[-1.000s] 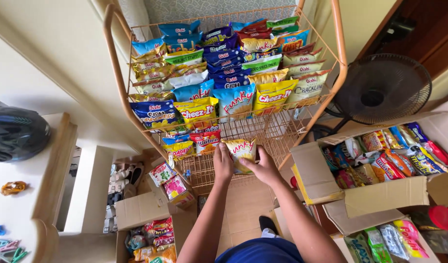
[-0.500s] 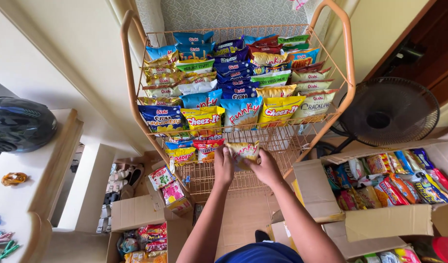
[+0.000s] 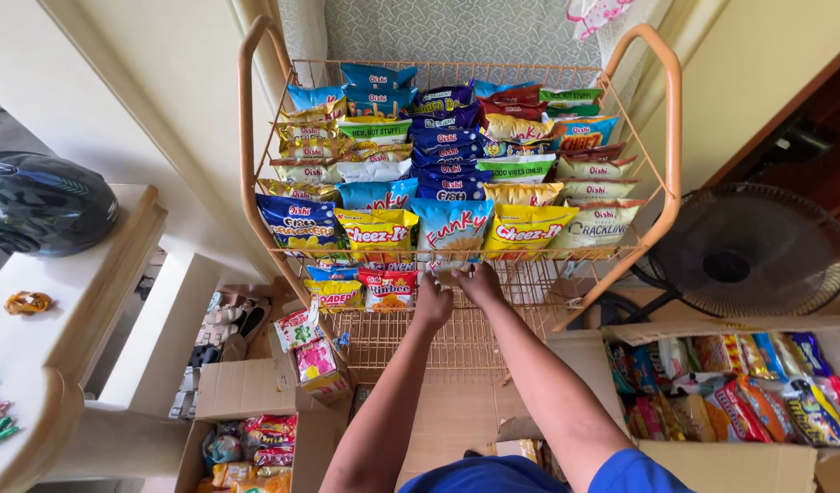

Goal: Placing bags of snacks from cardboard boxes onto a wire display rack in a retail environment.

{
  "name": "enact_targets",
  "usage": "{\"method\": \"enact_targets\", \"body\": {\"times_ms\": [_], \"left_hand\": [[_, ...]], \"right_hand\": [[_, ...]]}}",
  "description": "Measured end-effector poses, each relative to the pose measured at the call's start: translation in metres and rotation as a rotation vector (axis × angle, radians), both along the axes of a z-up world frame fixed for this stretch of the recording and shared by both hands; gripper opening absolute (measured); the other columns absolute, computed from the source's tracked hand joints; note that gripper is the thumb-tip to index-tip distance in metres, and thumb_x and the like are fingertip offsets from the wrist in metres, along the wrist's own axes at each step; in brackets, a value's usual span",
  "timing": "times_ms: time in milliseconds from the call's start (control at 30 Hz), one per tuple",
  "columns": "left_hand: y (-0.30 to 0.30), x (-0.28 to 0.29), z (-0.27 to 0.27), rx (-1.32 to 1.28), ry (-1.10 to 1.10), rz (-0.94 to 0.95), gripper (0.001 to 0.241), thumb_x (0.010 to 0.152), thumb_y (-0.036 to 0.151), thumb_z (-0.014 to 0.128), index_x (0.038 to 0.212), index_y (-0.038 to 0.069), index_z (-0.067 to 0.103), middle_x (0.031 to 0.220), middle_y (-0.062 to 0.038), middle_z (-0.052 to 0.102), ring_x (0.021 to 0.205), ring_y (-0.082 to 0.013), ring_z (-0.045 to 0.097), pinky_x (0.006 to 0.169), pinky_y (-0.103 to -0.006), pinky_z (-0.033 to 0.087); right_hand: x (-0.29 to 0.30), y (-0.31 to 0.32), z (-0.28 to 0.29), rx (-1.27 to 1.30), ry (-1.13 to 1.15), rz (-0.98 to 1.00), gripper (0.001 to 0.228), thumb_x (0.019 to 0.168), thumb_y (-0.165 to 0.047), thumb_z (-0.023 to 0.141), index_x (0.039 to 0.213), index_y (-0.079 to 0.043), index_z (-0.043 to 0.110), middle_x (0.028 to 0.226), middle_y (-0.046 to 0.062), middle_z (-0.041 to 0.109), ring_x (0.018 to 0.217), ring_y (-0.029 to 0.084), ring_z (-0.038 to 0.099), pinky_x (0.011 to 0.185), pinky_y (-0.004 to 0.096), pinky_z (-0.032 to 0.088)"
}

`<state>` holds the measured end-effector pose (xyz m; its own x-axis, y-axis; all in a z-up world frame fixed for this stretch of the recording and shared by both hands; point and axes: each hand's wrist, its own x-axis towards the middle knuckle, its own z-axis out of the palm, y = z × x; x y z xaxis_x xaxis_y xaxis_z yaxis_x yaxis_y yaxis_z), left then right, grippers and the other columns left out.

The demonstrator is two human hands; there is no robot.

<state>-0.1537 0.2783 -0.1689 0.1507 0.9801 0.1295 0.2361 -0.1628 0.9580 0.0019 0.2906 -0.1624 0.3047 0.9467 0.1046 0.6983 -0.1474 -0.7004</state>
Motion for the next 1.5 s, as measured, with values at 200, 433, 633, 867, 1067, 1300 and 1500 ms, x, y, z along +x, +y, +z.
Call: {"method": "enact_targets", "body": {"times_ms": [200, 433, 633, 867, 1067, 1300, 1500], "left_hand": [[0.041, 0.017, -0.028, -0.023, -0.160, 0.006, 0.046, 0.085, 0.007, 0.058, 0.125, -0.010, 0.043, 0.127, -0.030, 0.064, 0.125, -0.0394, 0.063, 0.102, -0.0444, 0.050], [0.044, 0.013, -0.037, -0.053, 0.036, 0.106, 0.058, 0.080, 0.005, 0.056, 0.135, -0.007, 0.043, 0.127, -0.034, 0.063, 0.126, -0.0484, 0.057, 0.104, -0.0485, 0.047], [0.049, 0.015, -0.044, 0.014, 0.013, 0.104, 0.069, 0.077, 0.003, 0.057, 0.142, -0.006, 0.039, 0.131, -0.035, 0.060, 0.126, -0.0492, 0.055, 0.102, -0.0475, 0.046], [0.038, 0.003, -0.030, -0.114, -0.102, 0.001, 0.075, 0.078, -0.001, 0.053, 0.149, -0.003, 0.031, 0.131, -0.030, 0.061, 0.126, -0.0400, 0.059, 0.103, -0.0418, 0.048], [0.013, 0.002, -0.021, -0.070, -0.373, -0.066, 0.078, 0.078, -0.009, 0.049, 0.152, -0.001, 0.028, 0.148, -0.021, 0.047, 0.128, -0.0270, 0.055, 0.103, -0.0364, 0.049], [-0.056, -0.017, 0.059, -0.308, -0.263, -0.006, 0.063, 0.090, 0.003, 0.065, 0.147, 0.002, 0.039, 0.150, -0.017, 0.048, 0.113, -0.0274, 0.065, 0.085, -0.0377, 0.057], [-0.091, -0.014, 0.040, -0.348, -0.462, -0.126, 0.056, 0.090, -0.002, 0.054, 0.145, -0.001, 0.042, 0.141, -0.021, 0.054, 0.112, -0.0280, 0.067, 0.088, -0.0364, 0.061]], "right_hand": [[-0.003, 0.001, 0.027, -0.179, 0.122, -0.005, 0.058, 0.084, -0.051, 0.077, 0.126, -0.012, 0.070, 0.109, 0.014, 0.080, 0.103, 0.029, 0.077, 0.089, 0.041, 0.058], [0.017, 0.091, -0.100, 0.033, 0.019, 0.169, 0.061, 0.091, -0.047, 0.071, 0.138, -0.011, 0.059, 0.140, 0.012, 0.063, 0.130, 0.030, 0.058, 0.106, 0.044, 0.046], [0.027, 0.146, -0.177, 0.138, -0.014, 0.298, 0.059, 0.102, -0.044, 0.053, 0.150, -0.011, 0.045, 0.159, 0.014, 0.043, 0.145, 0.032, 0.039, 0.119, 0.045, 0.032], [0.025, 0.128, -0.166, 0.020, 0.007, 0.239, 0.058, 0.103, -0.042, 0.051, 0.152, -0.011, 0.042, 0.160, 0.014, 0.037, 0.147, 0.032, 0.033, 0.118, 0.046, 0.028], [0.006, 0.020, -0.017, 0.031, 0.159, 0.221, 0.060, 0.088, -0.039, 0.073, 0.139, -0.011, 0.059, 0.142, 0.009, 0.064, 0.132, 0.027, 0.059, 0.109, 0.040, 0.047], [-0.022, -0.076, 0.046, 0.174, 0.265, 0.144, 0.052, 0.087, -0.025, 0.080, 0.127, 0.000, 0.058, 0.120, 0.015, 0.069, 0.110, 0.021, 0.067, 0.088, 0.035, 0.055], [-0.029, -0.141, 0.045, 0.100, 0.566, 0.197, 0.030, 0.096, -0.014, 0.067, 0.123, -0.002, 0.065, 0.109, 0.009, 0.073, 0.095, 0.015, 0.069, 0.084, 0.029, 0.057]]}}
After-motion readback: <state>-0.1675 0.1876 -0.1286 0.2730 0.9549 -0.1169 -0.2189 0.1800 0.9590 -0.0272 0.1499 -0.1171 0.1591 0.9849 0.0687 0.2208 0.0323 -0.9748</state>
